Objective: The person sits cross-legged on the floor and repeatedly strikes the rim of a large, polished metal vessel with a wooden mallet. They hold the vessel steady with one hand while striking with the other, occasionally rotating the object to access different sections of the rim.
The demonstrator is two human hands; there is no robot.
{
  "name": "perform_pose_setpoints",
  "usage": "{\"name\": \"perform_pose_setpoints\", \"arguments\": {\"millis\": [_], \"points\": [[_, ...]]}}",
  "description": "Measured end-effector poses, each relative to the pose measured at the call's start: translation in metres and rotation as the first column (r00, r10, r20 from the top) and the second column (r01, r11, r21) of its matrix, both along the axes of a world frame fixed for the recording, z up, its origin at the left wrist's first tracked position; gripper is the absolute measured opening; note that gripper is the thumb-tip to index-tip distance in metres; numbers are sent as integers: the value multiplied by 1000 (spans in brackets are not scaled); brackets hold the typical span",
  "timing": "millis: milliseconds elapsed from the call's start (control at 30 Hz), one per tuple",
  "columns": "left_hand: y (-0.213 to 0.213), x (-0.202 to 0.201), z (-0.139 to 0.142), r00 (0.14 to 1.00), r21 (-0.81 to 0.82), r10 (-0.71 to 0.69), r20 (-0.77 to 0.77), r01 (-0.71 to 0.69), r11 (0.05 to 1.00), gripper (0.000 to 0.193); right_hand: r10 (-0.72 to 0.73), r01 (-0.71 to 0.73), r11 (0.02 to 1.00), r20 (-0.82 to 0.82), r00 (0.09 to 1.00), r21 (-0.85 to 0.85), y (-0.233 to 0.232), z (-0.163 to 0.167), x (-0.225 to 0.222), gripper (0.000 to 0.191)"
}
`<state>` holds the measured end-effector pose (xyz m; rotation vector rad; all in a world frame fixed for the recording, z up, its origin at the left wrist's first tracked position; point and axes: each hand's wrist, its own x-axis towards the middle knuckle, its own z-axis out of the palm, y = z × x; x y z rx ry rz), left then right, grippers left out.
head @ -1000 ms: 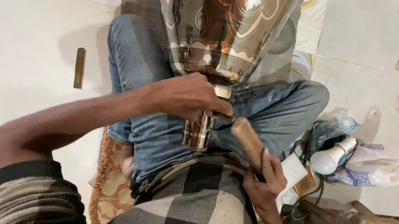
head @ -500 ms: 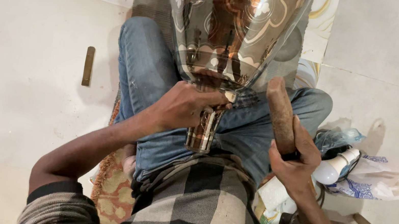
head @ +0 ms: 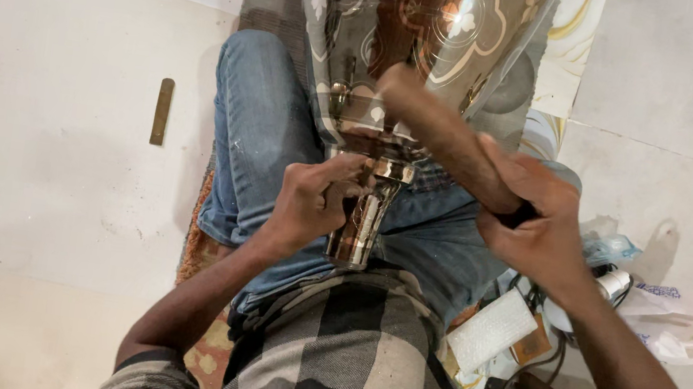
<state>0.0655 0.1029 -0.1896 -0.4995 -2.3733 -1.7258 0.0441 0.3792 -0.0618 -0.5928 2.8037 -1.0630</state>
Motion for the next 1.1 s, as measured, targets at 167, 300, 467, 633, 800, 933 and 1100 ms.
{"name": "perform_pose_setpoints", "arguments": {"millis": [167,300,467,633,800,933,1100], "points": [[11,6,6,984,123,173,48,-177,976,35,176,-158,948,40,984,-278,-15,22,-33,78],[17,10,14,949,164,235,212,-271,948,26,176,-221,899,150,973,378,-22,37,-57,77],[19,13,21,947,163,267,179,-296,941,36,266,-339,700,211,941,629,-25,39,-71,93],[10,0,18,991,58,78,113,-85,995,30,200,-218,968,147,969,121,-19,0,-44,80],[1,-17,17,982,-7,-186,-19,186,983,52,120,-44,882,133,984,-468,-7,-64,-2,74],[1,-20,21,961,-65,-275,-2,274,959,64,-34,147,856,229,973,-496,8,-86,30,74],[5,-27,23,942,-245,-333,45,334,910,70,-252,285,804,136,958,-522,19,-88,61,68]]}}
